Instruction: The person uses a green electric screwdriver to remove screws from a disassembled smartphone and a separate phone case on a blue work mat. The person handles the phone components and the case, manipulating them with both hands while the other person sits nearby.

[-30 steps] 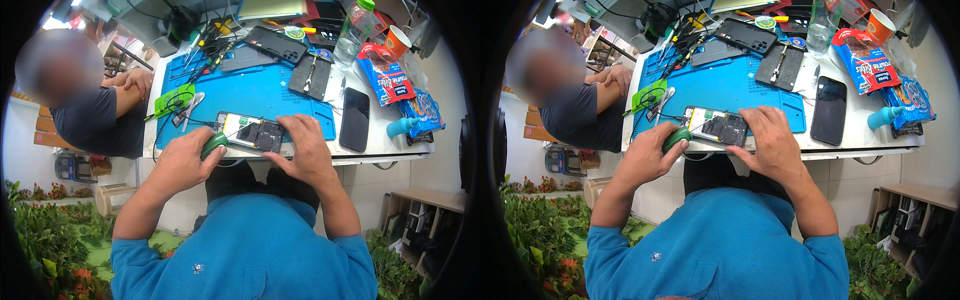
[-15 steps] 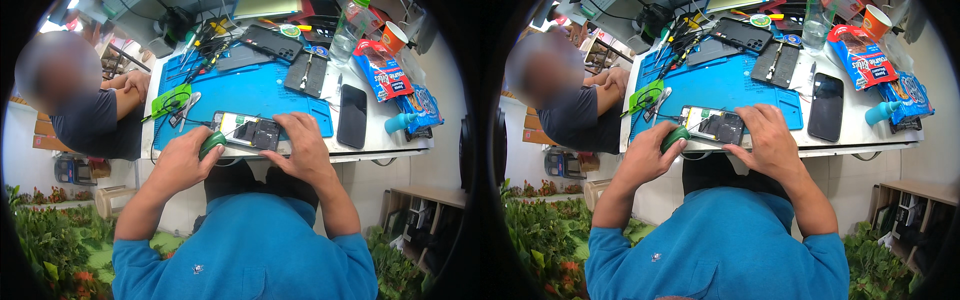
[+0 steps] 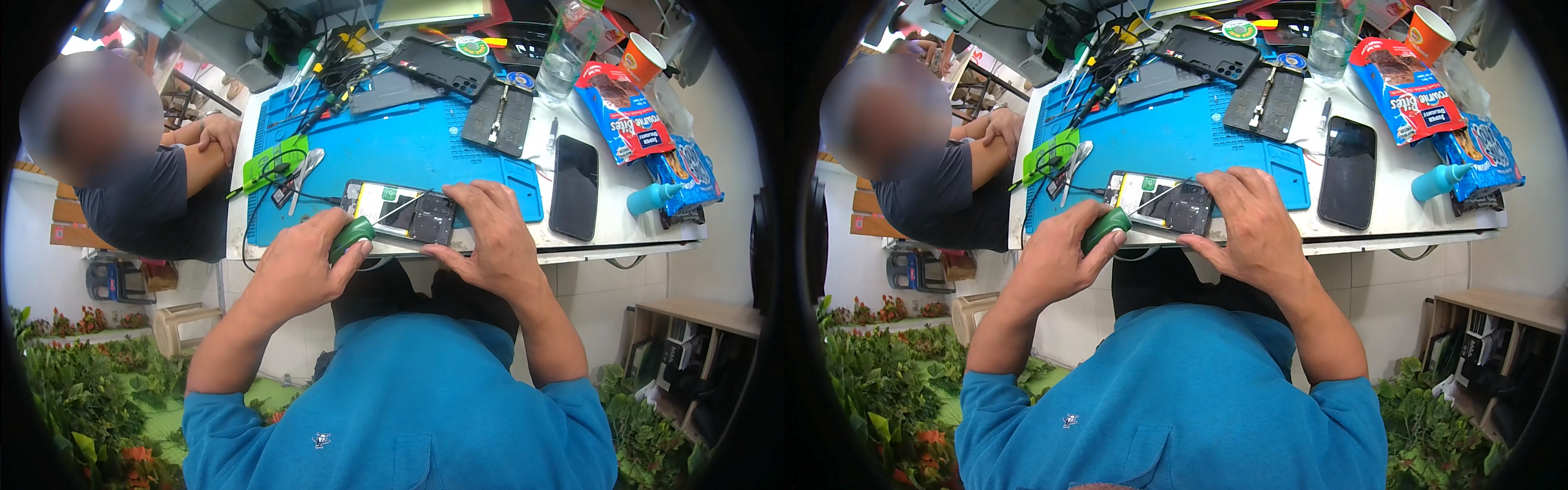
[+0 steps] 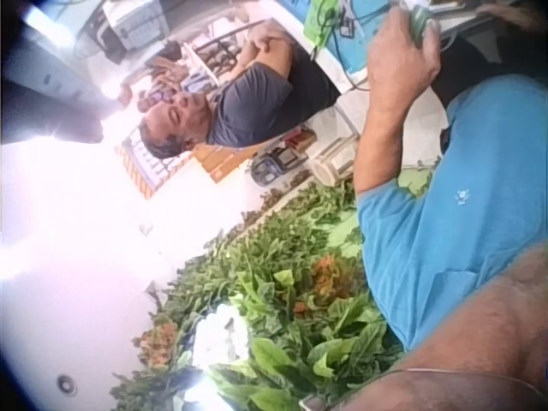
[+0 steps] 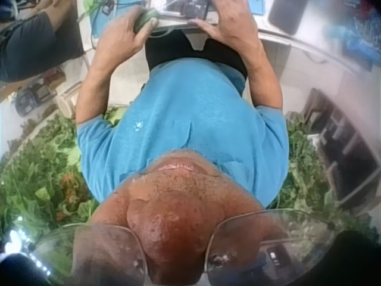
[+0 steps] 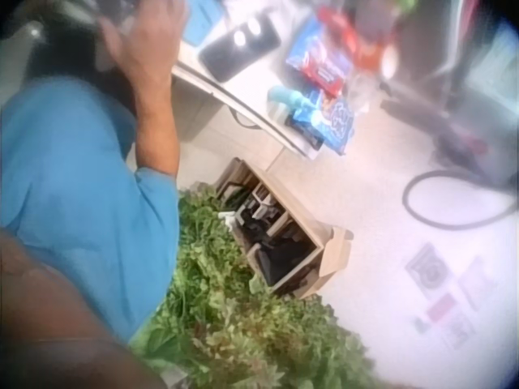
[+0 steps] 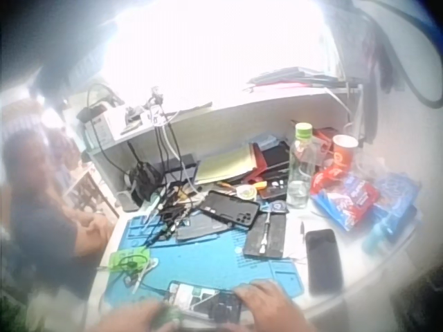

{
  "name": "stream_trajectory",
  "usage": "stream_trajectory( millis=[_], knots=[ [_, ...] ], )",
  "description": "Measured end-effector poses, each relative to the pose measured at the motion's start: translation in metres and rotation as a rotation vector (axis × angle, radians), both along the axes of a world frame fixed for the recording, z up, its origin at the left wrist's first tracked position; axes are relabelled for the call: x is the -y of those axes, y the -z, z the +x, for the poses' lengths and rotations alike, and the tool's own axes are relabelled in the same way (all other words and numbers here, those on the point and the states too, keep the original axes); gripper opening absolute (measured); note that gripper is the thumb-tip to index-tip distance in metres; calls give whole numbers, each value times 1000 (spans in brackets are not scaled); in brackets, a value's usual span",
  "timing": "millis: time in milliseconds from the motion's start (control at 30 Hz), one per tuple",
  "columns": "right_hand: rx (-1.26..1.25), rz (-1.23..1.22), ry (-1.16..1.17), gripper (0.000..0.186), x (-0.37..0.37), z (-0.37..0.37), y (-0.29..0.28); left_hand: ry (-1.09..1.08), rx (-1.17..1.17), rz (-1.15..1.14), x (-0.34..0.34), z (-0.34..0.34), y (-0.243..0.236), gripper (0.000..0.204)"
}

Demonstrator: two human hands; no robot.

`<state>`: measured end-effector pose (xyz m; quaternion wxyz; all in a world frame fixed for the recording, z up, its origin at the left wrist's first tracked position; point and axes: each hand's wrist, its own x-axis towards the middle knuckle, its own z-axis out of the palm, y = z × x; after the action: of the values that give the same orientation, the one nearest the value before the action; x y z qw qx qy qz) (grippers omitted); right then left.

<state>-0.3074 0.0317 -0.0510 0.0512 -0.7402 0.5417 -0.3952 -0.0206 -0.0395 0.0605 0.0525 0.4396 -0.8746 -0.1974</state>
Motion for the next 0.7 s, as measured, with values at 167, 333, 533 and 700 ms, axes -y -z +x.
stream_trajectory(
  millis=[167,333,533,700],
  knots=[
    [-11,5,-6,80,1,0,0,-24,25,11,1,4,-1,38],
    [-13,2,0,80,0,0,0,-57,28,28,0,5,-4,38],
    [-12,-5,0,80,0,0,1,-74,50,33,1,10,-5,37],
    [-17,7,-23,80,1,-2,-3,-69,6,3,0,16,1,38]
  ],
)
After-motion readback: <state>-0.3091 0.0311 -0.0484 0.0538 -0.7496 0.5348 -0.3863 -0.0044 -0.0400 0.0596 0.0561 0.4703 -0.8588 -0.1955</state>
